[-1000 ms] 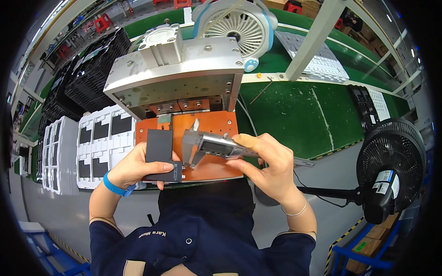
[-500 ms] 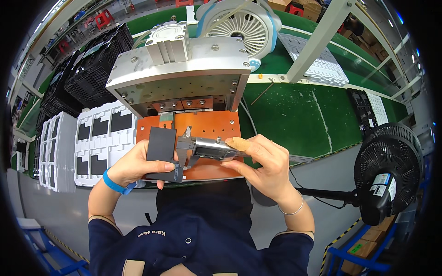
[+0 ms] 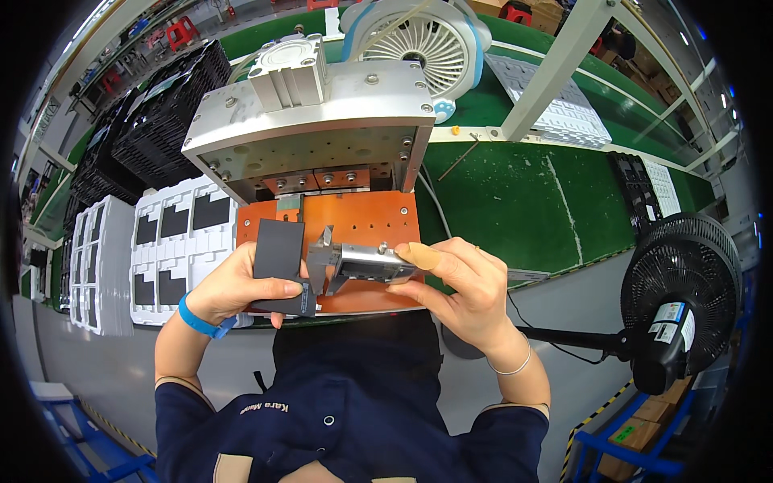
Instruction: The person repeatedly picks up small black rectangular components from a white tray and places them into a press machine. They operate the press to process each component and then return the finished pieces to the tray.
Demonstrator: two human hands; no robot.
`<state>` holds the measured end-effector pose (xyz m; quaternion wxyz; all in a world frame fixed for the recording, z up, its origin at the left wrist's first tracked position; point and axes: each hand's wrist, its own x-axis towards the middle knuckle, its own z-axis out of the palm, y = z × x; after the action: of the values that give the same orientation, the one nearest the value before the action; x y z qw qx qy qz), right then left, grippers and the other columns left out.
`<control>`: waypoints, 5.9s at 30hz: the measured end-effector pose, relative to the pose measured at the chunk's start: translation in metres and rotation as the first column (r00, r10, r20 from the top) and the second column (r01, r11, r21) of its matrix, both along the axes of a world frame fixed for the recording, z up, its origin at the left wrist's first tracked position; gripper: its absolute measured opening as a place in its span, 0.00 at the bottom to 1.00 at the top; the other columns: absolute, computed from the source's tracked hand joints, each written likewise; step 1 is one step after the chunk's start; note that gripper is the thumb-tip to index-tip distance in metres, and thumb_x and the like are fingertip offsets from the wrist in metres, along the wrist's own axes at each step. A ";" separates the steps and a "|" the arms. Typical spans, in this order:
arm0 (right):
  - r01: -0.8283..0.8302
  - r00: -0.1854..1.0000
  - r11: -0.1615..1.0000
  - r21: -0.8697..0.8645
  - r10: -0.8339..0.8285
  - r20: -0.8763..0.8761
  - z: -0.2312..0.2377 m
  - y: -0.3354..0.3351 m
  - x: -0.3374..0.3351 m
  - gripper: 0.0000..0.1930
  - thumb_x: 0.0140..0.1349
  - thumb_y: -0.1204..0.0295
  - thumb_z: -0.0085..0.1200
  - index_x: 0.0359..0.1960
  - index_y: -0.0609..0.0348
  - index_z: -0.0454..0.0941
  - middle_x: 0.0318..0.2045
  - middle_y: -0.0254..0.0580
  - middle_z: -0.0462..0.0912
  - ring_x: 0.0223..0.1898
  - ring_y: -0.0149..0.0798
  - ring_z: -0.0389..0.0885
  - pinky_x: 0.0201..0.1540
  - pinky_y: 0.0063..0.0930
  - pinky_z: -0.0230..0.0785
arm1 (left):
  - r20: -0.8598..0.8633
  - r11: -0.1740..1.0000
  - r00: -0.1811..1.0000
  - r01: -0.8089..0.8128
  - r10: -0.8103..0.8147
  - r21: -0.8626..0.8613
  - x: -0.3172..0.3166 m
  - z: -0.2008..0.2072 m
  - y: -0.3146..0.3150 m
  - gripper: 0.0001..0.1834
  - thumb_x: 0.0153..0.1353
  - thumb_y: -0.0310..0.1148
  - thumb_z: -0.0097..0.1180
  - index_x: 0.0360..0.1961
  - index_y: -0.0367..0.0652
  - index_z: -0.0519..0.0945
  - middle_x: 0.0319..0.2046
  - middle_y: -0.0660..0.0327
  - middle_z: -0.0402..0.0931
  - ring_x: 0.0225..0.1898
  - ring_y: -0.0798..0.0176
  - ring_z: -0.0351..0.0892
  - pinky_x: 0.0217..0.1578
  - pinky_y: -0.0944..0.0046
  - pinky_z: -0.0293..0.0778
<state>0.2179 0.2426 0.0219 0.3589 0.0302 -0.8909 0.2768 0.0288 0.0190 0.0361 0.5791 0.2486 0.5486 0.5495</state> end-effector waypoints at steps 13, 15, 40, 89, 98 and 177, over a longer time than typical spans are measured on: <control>-0.049 0.998 0.999 -0.014 0.050 0.036 -0.002 -0.003 0.001 0.20 0.44 0.67 0.73 0.40 0.58 0.83 0.29 0.35 0.84 0.24 0.32 0.80 0.25 0.23 0.71 | -0.002 0.999 1.000 -0.030 0.030 -0.028 -0.002 -0.006 0.000 0.14 0.59 0.26 0.63 0.45 0.32 0.79 0.34 0.56 0.80 0.27 0.66 0.82 0.23 0.69 0.82; -0.048 0.999 0.999 0.001 0.048 0.025 -0.003 -0.002 0.000 0.21 0.43 0.67 0.73 0.40 0.58 0.83 0.29 0.34 0.84 0.24 0.32 0.80 0.25 0.23 0.70 | -0.003 0.999 0.999 -0.032 0.032 -0.028 -0.002 -0.007 0.000 0.14 0.59 0.26 0.63 0.45 0.32 0.79 0.34 0.56 0.80 0.26 0.66 0.82 0.23 0.69 0.82; 0.213 0.975 0.892 -0.399 -0.221 0.027 -0.026 0.041 0.062 0.24 0.49 0.81 0.68 0.50 0.66 0.76 0.42 0.38 0.80 0.36 0.26 0.77 0.34 0.17 0.68 | -0.883 0.848 0.329 -0.514 0.335 0.130 -0.023 0.001 -0.118 0.11 0.62 0.21 0.57 0.46 0.37 0.82 0.37 0.60 0.81 0.35 0.62 0.82 0.35 0.66 0.77; 0.053 0.999 0.992 -0.117 -0.053 0.000 -0.050 -0.049 -0.007 0.14 0.43 0.75 0.70 0.34 0.57 0.83 0.31 0.38 0.78 0.35 0.42 0.73 0.38 0.32 0.65 | -0.504 0.366 0.497 -0.866 0.707 -0.340 -0.184 -0.023 -0.261 0.23 0.63 0.46 0.61 0.45 0.34 0.80 0.35 0.54 0.82 0.35 0.65 0.85 0.35 0.61 0.83; 0.051 0.998 0.992 -0.112 -0.048 0.029 -0.049 -0.054 -0.011 0.11 0.44 0.78 0.69 0.32 0.59 0.83 0.29 0.38 0.80 0.31 0.41 0.75 0.33 0.30 0.66 | -0.368 0.536 0.556 -0.828 0.745 -0.167 -0.219 -0.052 -0.302 0.17 0.64 0.36 0.60 0.47 0.33 0.79 0.40 0.56 0.83 0.36 0.65 0.85 0.37 0.66 0.83; -0.375 0.675 0.733 0.568 -0.204 0.709 -0.043 -0.172 -0.297 0.27 0.57 0.52 0.62 0.48 0.63 0.79 0.46 0.48 0.81 0.54 0.47 0.75 0.54 0.40 0.70 | -0.712 0.465 -0.662 -0.719 -0.234 0.516 -0.253 -0.043 -0.325 0.24 0.58 0.25 0.53 0.57 0.51 0.77 0.55 0.52 0.74 0.55 0.46 0.72 0.55 0.50 0.69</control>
<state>-0.0794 0.0703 -0.0215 -0.0796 0.0897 -0.9910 -0.0596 -0.2238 -0.3062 -0.0067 -0.4370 0.1103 0.8918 0.0402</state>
